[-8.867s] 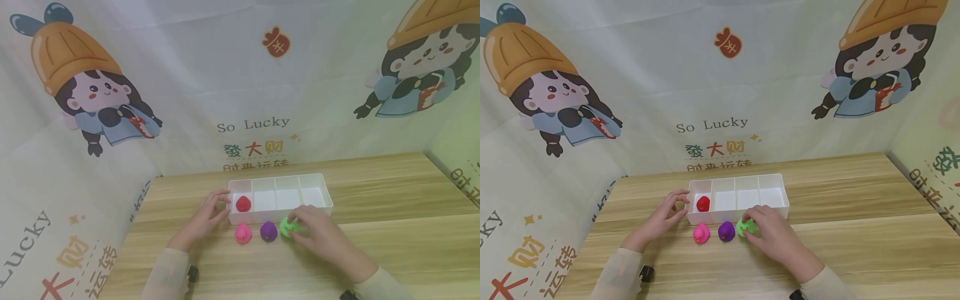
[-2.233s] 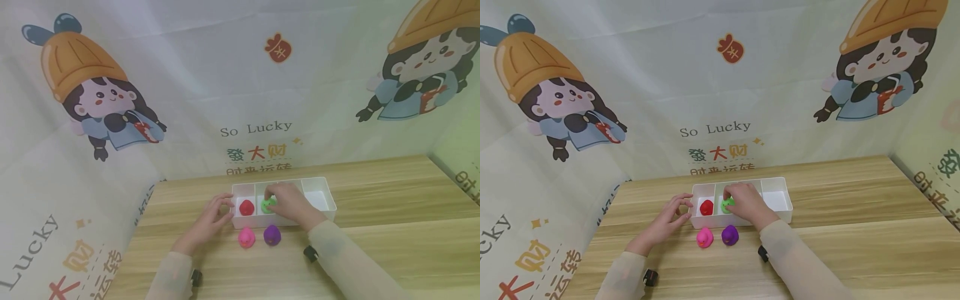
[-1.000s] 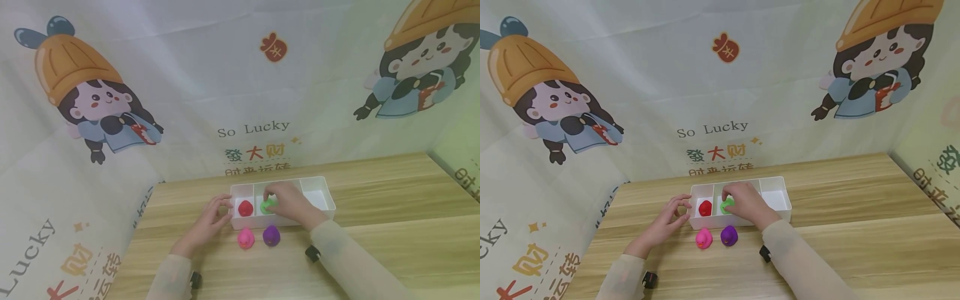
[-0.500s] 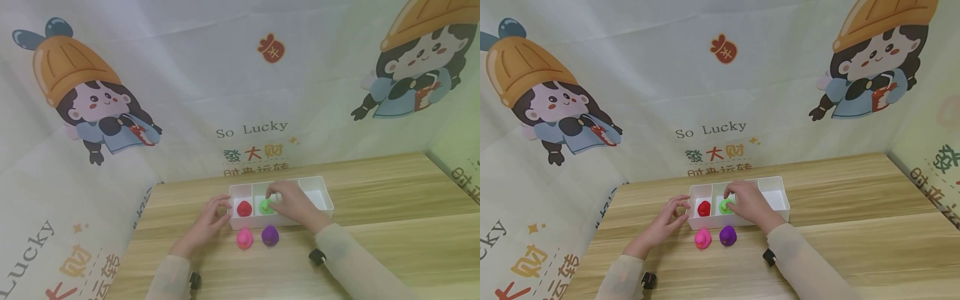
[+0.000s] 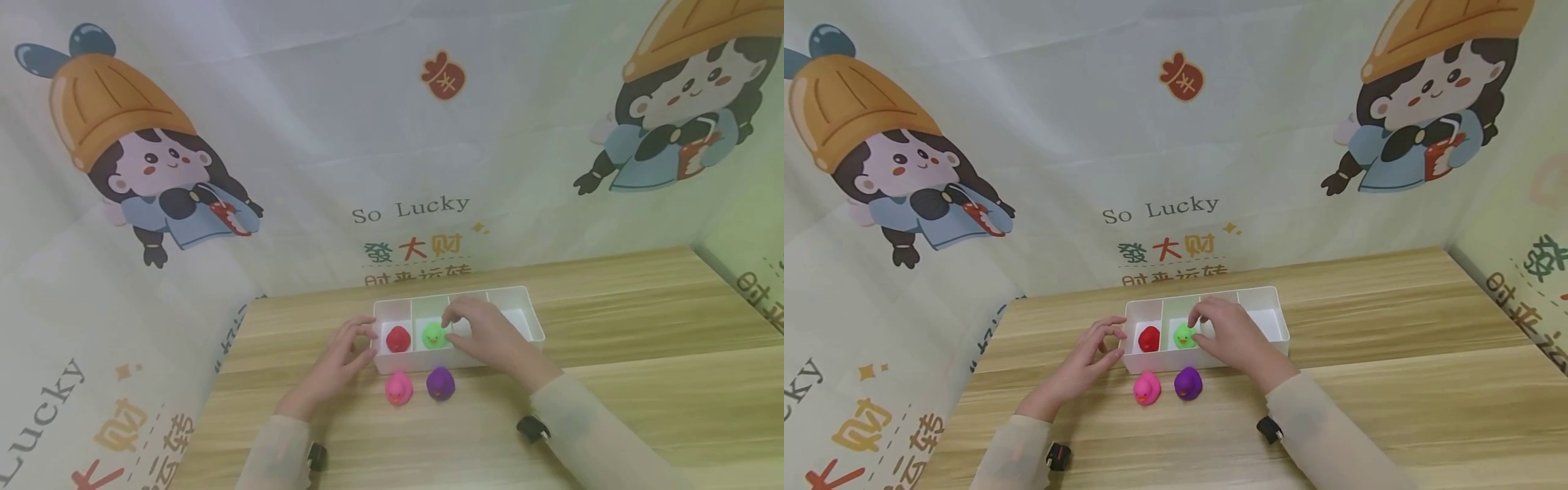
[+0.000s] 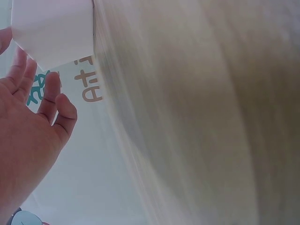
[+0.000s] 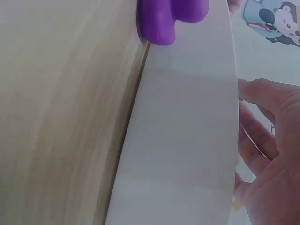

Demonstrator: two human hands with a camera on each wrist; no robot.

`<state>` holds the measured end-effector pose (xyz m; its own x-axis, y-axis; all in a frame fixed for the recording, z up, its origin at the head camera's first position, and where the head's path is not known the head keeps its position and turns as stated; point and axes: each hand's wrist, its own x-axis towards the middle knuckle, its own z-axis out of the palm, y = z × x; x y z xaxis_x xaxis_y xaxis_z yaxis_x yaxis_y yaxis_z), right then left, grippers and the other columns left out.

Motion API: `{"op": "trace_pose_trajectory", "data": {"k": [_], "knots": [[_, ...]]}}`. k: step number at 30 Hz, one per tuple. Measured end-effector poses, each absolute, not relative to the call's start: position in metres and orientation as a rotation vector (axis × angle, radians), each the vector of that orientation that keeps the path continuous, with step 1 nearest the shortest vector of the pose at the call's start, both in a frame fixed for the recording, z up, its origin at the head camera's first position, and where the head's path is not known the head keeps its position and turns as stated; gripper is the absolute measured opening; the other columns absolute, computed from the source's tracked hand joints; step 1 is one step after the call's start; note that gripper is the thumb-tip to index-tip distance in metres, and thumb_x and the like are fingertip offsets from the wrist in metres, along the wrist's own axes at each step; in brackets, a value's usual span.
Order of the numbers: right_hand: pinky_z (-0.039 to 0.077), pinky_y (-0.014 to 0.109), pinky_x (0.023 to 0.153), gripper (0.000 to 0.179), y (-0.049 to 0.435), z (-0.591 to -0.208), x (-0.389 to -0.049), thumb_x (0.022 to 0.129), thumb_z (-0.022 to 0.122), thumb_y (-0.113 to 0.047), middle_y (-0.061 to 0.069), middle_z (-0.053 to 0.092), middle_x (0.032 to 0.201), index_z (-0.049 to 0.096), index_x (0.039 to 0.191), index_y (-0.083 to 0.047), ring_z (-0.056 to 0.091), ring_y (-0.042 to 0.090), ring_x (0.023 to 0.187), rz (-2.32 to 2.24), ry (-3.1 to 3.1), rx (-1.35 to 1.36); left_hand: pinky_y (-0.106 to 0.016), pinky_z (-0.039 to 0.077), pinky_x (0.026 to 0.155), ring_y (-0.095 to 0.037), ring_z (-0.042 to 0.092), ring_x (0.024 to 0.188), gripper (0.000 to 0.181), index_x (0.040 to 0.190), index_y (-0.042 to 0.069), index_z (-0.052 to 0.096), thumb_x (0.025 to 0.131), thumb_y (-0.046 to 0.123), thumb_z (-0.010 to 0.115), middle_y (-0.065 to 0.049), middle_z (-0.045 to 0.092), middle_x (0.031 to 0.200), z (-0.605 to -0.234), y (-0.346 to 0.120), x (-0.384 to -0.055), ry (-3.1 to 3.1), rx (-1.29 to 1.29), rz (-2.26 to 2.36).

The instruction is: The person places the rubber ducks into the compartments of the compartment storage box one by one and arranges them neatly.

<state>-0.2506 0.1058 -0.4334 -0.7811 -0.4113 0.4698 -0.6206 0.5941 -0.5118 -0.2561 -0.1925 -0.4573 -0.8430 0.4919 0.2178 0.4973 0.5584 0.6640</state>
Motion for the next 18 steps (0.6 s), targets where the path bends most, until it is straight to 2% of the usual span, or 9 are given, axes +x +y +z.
{"op": "trace_pose_trajectory", "data": {"k": [12,18], "knots": [[0.039,0.027,0.084,0.019,0.114,-0.44,-0.242,0.072,0.072,-0.019,-0.013,0.056,0.092,0.058,0.085,-0.021,0.05,0.007,0.094,0.878,-2.478,0.825,-0.04,0.036,0.088,-0.014,0.026,0.12,0.022,0.107,0.018,0.047,0.088,0.023,0.055,0.003,0.031,0.136,-0.456,-0.192,-0.255,-2.762,-0.868,-1.167],[0.039,0.03,0.084,0.02,0.118,-0.438,-0.237,0.071,0.072,-0.013,-0.008,0.058,0.092,0.059,0.085,-0.018,0.051,0.011,0.094,0.888,-2.409,0.877,-0.041,0.036,0.087,-0.016,0.028,0.118,0.022,0.107,0.018,0.047,0.088,0.024,0.055,0.002,0.03,0.136,-0.456,-0.192,-0.255,-2.758,-0.873,-1.17]]}}
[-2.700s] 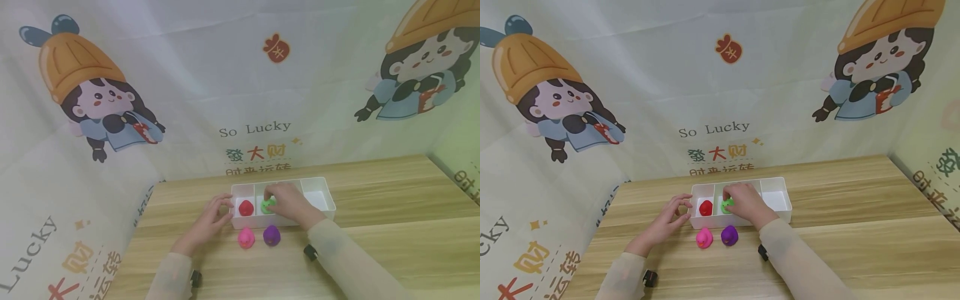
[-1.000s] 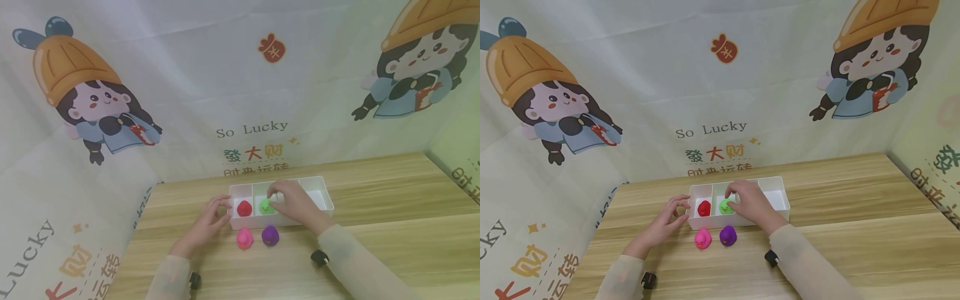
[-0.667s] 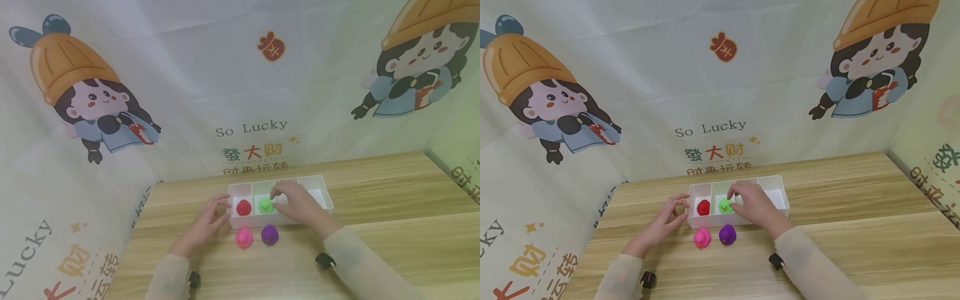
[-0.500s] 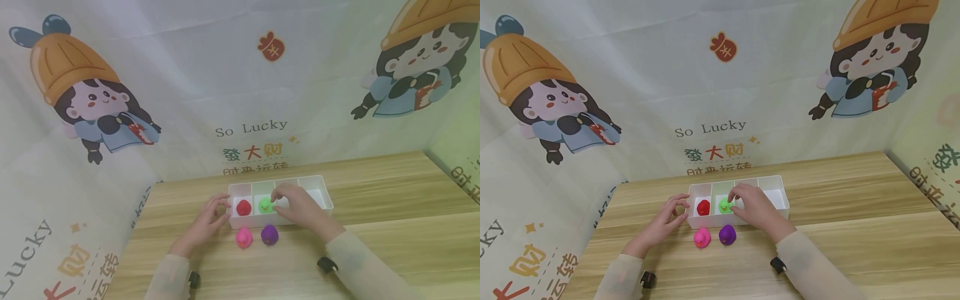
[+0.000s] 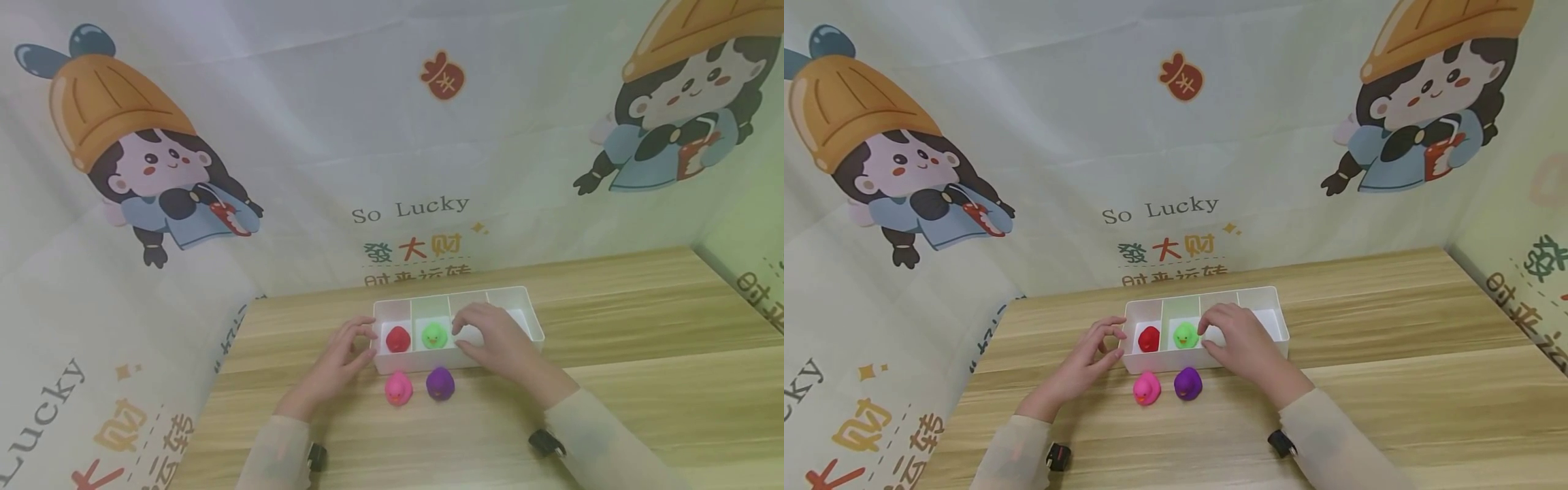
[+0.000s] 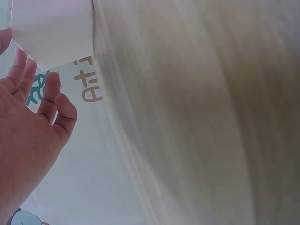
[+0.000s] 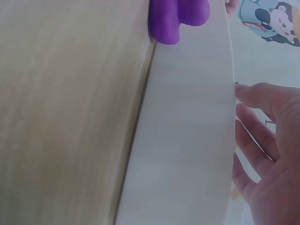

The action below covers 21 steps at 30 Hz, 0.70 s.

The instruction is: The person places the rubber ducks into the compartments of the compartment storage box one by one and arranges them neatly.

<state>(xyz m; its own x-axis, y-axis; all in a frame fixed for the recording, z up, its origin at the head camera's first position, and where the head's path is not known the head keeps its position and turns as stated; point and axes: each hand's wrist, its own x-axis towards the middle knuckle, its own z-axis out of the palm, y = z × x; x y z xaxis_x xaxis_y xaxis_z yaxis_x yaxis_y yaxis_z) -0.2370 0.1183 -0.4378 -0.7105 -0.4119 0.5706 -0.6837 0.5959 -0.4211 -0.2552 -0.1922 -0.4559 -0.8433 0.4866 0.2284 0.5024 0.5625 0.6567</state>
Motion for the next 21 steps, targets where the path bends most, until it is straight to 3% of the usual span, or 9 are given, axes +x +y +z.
{"op": "trace_pose_trajectory", "data": {"k": [5,21], "knots": [[0.039,0.03,0.083,0.019,0.121,-0.439,-0.232,0.07,0.071,-0.01,-0.005,0.059,0.092,0.059,0.084,-0.015,0.051,0.012,0.093,0.903,-2.341,0.92,-0.044,0.036,0.084,-0.019,0.033,0.111,0.023,0.107,0.016,0.05,0.086,0.022,0.058,0.0,0.033,0.135,-0.458,-0.192,-0.254,-2.717,-0.855,-1.226],[0.038,0.029,0.085,0.021,0.123,-0.44,-0.22,0.072,0.069,-0.007,-0.005,0.058,0.095,0.058,0.088,-0.014,0.05,0.013,0.096,0.986,-2.287,0.986,-0.04,0.035,0.088,-0.014,0.026,0.119,0.024,0.11,0.013,0.047,0.088,0.022,0.054,0.005,0.03,0.136,-0.458,-0.193,-0.256,-2.769,-0.872,-1.144]]}}
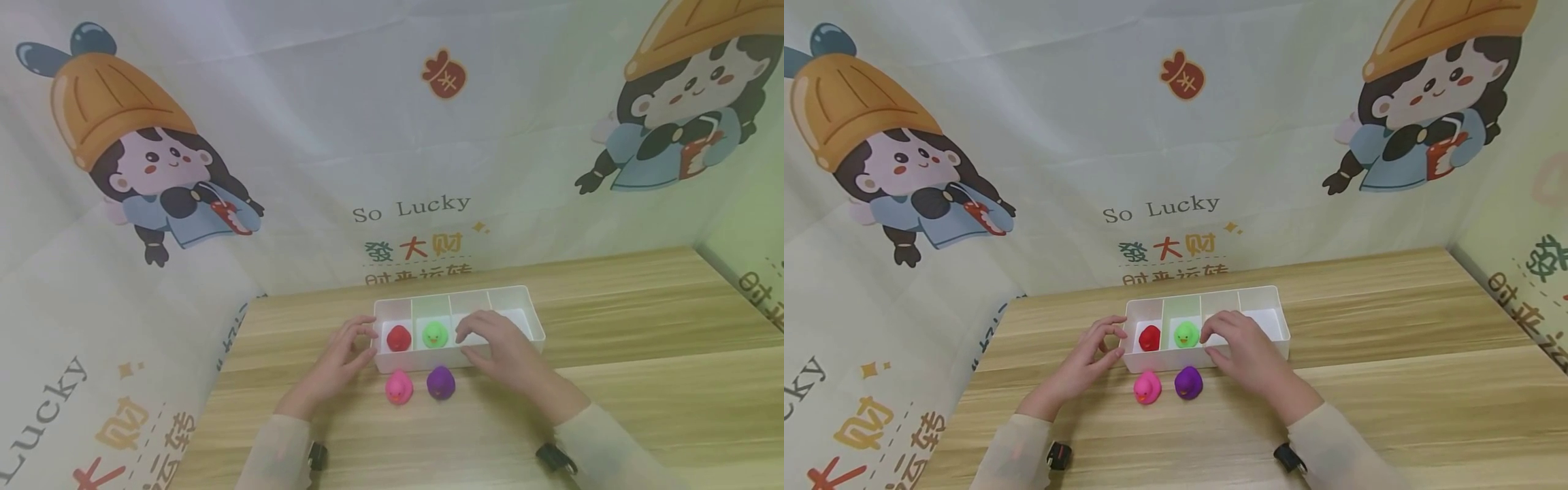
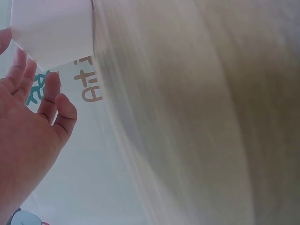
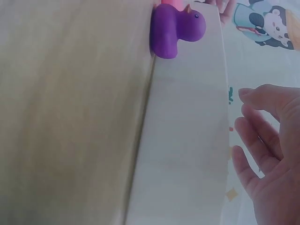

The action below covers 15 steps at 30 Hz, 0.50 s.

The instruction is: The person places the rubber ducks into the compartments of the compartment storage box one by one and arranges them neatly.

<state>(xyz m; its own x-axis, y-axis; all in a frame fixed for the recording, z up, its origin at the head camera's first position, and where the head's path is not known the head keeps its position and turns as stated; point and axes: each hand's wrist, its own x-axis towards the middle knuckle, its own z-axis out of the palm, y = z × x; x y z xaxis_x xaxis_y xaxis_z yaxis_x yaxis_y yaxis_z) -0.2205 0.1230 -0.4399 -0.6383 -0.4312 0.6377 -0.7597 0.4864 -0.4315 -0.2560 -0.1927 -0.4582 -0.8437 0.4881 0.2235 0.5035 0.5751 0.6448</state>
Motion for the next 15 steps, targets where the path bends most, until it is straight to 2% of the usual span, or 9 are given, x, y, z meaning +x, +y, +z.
{"op": "trace_pose_trajectory", "data": {"k": [15], "knots": [[0.039,0.024,0.084,0.026,0.112,-0.447,-0.204,0.069,0.071,-0.004,-0.007,0.058,0.095,0.057,0.088,-0.016,0.049,0.007,0.094,1.017,-2.29,1.001,-0.04,0.037,0.087,-0.013,0.027,0.118,0.024,0.109,0.014,0.048,0.088,0.021,0.055,0.005,0.03,0.136,-0.46,-0.193,-0.257,-2.758,-0.866,-1.143]]}}
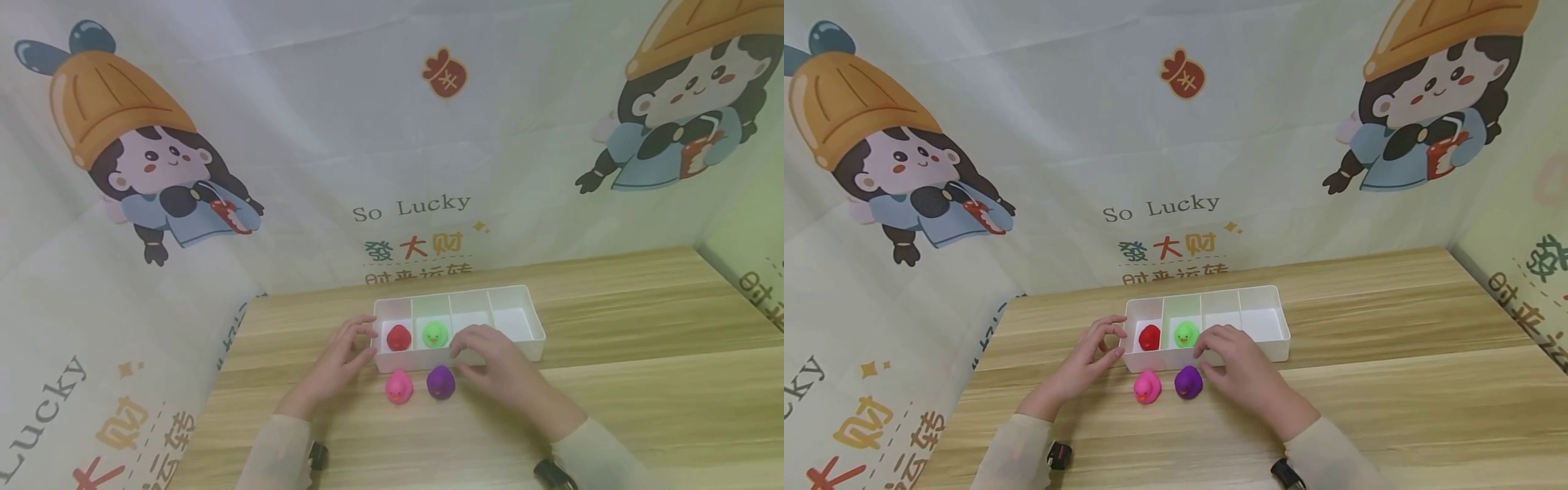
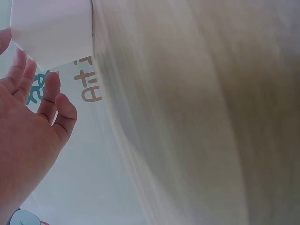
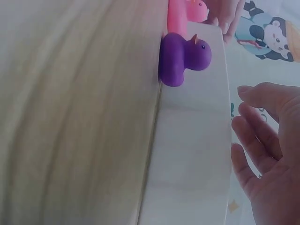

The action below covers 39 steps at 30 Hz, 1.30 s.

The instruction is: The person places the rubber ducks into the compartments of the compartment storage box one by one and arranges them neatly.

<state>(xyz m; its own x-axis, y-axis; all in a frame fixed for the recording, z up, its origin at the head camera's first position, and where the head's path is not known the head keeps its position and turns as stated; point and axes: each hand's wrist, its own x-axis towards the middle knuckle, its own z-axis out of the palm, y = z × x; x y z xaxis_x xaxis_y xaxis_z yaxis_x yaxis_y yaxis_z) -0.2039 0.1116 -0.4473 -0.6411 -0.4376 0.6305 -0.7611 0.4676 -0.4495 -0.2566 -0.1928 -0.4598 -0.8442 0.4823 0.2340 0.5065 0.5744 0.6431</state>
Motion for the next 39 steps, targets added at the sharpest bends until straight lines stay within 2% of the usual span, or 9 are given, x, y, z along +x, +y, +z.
{"op": "trace_pose_trajectory", "data": {"k": [11,18,25,31,39], "knots": [[0.041,0.022,0.08,0.025,0.102,-0.45,-0.194,0.072,0.072,-0.013,-0.015,0.056,0.093,0.058,0.088,-0.025,0.048,0.002,0.092,1.015,-2.363,0.992,-0.041,0.035,0.089,-0.016,0.025,0.121,0.022,0.108,0.018,0.047,0.088,0.025,0.054,0.004,0.03,0.136,-0.461,-0.195,-0.257,-2.75,-0.88,-1.164],[0.042,0.025,0.079,0.022,0.099,-0.45,-0.191,0.072,0.072,-0.022,-0.015,0.055,0.093,0.059,0.09,-0.02,0.051,0.007,0.089,0.961,-2.465,0.981,-0.039,0.036,0.087,-0.013,0.027,0.118,0.023,0.109,0.015,0.048,0.088,0.022,0.054,0.005,0.03,0.137,-0.46,-0.194,-0.257,-2.76,-0.869,-1.156],[0.042,0.026,0.077,0.027,0.091,-0.452,-0.188,0.07,0.073,-0.028,-0.013,0.056,0.09,0.059,0.091,-0.022,0.052,0.009,0.085,0.909,-2.565,0.939,-0.04,0.035,0.089,-0.013,0.025,0.12,0.024,0.11,0.015,0.047,0.088,0.023,0.054,0.007,0.029,0.137,-0.461,-0.195,-0.257,-2.77,-0.855,-1.182],[0.042,0.023,0.073,0.03,0.087,-0.451,-0.185,0.067,0.075,-0.028,-0.012,0.056,0.087,0.059,0.091,-0.022,0.052,0.007,0.081,0.862,-2.608,0.904,-0.039,0.035,0.089,-0.013,0.024,0.121,0.024,0.11,0.014,0.047,0.088,0.022,0.054,0.008,0.028,0.137,-0.461,-0.194,-0.257,-2.772,-0.86,-1.182],[0.043,0.024,0.076,0.031,0.085,-0.455,-0.187,0.066,0.076,-0.022,-0.01,0.057,0.088,0.058,0.091,-0.02,0.054,0.008,0.083,0.867,-2.597,0.929,-0.039,0.035,0.088,-0.012,0.026,0.12,0.029,0.11,0.014,0.048,0.088,0.032,0.052,0.008,0.028,0.137,-0.459,-0.194,-0.257,-2.768,-0.864,-1.177]]}}
